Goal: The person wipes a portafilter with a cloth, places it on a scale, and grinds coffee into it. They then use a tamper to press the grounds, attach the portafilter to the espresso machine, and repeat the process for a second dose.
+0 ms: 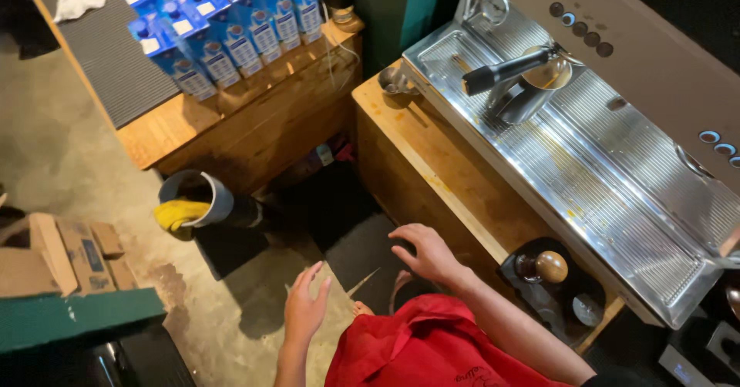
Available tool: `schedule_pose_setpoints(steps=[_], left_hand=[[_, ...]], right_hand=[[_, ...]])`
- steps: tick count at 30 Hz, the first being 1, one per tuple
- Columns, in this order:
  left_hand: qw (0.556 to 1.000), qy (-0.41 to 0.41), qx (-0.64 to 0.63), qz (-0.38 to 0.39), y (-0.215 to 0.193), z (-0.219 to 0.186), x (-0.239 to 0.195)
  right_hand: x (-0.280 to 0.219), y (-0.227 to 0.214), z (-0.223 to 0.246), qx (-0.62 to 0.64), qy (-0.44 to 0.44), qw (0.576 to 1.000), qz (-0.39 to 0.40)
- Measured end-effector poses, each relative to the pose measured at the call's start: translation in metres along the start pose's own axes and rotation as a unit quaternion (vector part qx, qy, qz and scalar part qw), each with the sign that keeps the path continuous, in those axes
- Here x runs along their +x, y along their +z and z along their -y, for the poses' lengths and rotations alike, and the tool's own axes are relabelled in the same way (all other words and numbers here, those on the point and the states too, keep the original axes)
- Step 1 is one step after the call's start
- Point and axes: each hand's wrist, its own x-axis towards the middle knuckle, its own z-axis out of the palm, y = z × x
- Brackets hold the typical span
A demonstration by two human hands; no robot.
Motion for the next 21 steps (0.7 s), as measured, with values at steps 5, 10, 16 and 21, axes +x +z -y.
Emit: schedule_pose_setpoints(steps=[5, 10, 16, 21], left_hand=[[0.983, 0.181, 0.035, 0.004, 0.013, -0.051, 0.099], [0.950, 0.247, 0.141, 0.126, 0.031, -0.166, 0.162], [0.855, 0.418, 0.267, 0.149, 0.095, -0.215, 0.222], [0.819, 0.484, 0.298, 0.084, 0.126, -0.203, 0.242]], right_hand=[[0.033, -0.023, -0.038, -0.067, 0.066, 0.986, -0.140], [0.054, -0.054, -0.054, -0.154, 0.279, 0.930, -0.185], [0.053, -0.054, -0.082, -0.224, 0.448, 0.857, -0.124], [0.049, -0.055, -0.084, -0.253, 0.418, 0.862, -0.139]])
